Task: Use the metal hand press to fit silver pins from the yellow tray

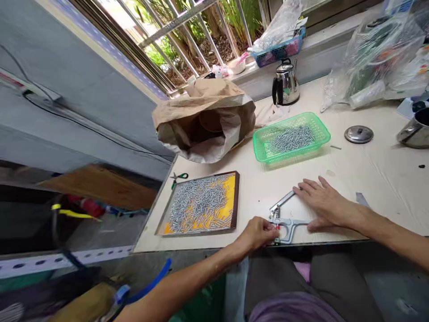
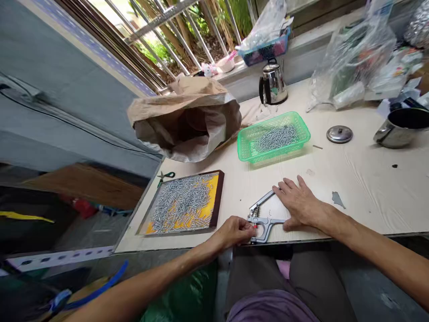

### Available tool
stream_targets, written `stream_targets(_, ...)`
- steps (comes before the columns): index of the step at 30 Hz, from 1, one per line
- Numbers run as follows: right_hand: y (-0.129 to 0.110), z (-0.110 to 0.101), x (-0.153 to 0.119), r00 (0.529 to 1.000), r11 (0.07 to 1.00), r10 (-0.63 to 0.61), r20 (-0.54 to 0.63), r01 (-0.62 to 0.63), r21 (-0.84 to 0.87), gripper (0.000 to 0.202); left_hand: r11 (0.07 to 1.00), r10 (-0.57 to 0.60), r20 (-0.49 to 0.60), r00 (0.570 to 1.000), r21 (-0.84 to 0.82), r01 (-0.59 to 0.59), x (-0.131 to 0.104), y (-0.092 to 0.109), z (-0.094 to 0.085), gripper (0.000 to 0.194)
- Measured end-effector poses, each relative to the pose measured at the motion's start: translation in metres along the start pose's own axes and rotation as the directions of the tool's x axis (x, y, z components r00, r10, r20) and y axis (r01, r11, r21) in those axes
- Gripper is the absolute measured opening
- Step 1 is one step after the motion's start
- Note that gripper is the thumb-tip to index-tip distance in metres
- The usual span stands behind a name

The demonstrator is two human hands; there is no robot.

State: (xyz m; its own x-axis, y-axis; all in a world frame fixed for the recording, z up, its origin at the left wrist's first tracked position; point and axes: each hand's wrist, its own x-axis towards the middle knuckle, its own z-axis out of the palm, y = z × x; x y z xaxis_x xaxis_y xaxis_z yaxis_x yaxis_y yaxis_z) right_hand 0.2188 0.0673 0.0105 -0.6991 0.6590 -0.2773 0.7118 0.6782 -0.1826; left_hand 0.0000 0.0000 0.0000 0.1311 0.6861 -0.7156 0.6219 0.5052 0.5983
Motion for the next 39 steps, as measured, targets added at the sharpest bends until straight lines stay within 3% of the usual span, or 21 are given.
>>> stream_targets(7,0.0,0.003,-0.004,0.991,0.997,-0.05,-0.127,0.042,-0.065,0.081,1.0,-0.01,0.001,1.0,0.01,0.01,-0.002,-0.002,0.001,0.033)
stream_targets(10,-0.002,0.002,-0.006,0.991,0.997,-0.042,-0.128,0.033,-0.073,0.069,0.982,0.069,-0.122,0.99,0.182,-0.046,-0.009,-0.004,0.005,0.031)
stream_targets(11,-0.003,0.002,-0.007,0.99,0.996,-0.044,-0.134,0.034,-0.077,0.065,0.955,0.16,-0.196,0.967,0.28,-0.101,-0.012,-0.004,0.007,0.028)
stream_targets(13,-0.005,0.004,-0.008,0.987,0.995,-0.052,-0.153,0.038,-0.09,0.058,0.835,0.409,-0.276,0.869,0.498,-0.235,-0.013,-0.001,0.013,0.019)
stream_targets(14,-0.005,0.006,-0.009,0.985,0.994,-0.053,-0.164,0.037,-0.098,0.056,0.749,0.528,-0.257,0.81,0.591,-0.301,-0.011,0.002,0.017,0.017)
stream_targets(16,-0.006,0.01,-0.01,0.981,0.993,-0.055,-0.186,0.035,-0.11,0.056,0.57,0.689,-0.15,0.709,0.716,-0.402,-0.002,0.01,0.024,0.033)
stream_targets(19,-0.004,0.016,-0.014,0.972,0.996,-0.044,-0.232,0.023,-0.09,0.066,0.4,0.771,0.002,0.637,0.777,-0.486,0.02,0.026,0.029,0.065)
stream_targets(22,0.0,0.019,-0.018,0.963,0.997,-0.012,-0.268,-0.008,-0.074,0.064,0.354,0.748,0.086,0.658,0.787,-0.505,0.034,0.037,0.028,0.065)
stream_targets(25,0.003,0.02,-0.021,0.953,0.997,-0.014,-0.301,-0.009,-0.075,0.04,0.356,0.727,0.098,0.68,0.792,-0.496,0.038,0.041,0.028,0.051)
stream_targets(29,0.004,0.027,-0.018,0.928,0.999,-0.051,-0.37,0.044,-0.027,0.007,0.395,0.75,0.038,0.66,0.775,-0.493,0.044,0.038,0.031,0.023)
stream_targets(32,0.005,0.031,-0.015,0.919,0.997,-0.064,-0.389,0.072,0.005,0.017,0.413,0.761,0.002,0.649,0.771,-0.485,0.049,0.037,0.033,0.014)
stream_targets(35,0.009,0.029,-0.015,0.931,0.997,-0.042,-0.361,0.064,0.048,0.01,0.401,0.768,-0.008,0.64,0.786,-0.471,0.049,0.039,0.033,0.015)
stream_targets(36,0.012,0.027,-0.015,0.937,0.995,-0.042,-0.347,0.069,0.067,0.006,0.392,0.772,-0.01,0.635,0.794,-0.465,0.047,0.038,0.034,0.019)
stream_targets(39,0.026,0.022,-0.016,0.948,0.985,-0.091,-0.304,0.13,0.111,0.032,0.361,0.808,-0.044,0.587,0.824,-0.436,0.04,0.032,0.043,0.04)
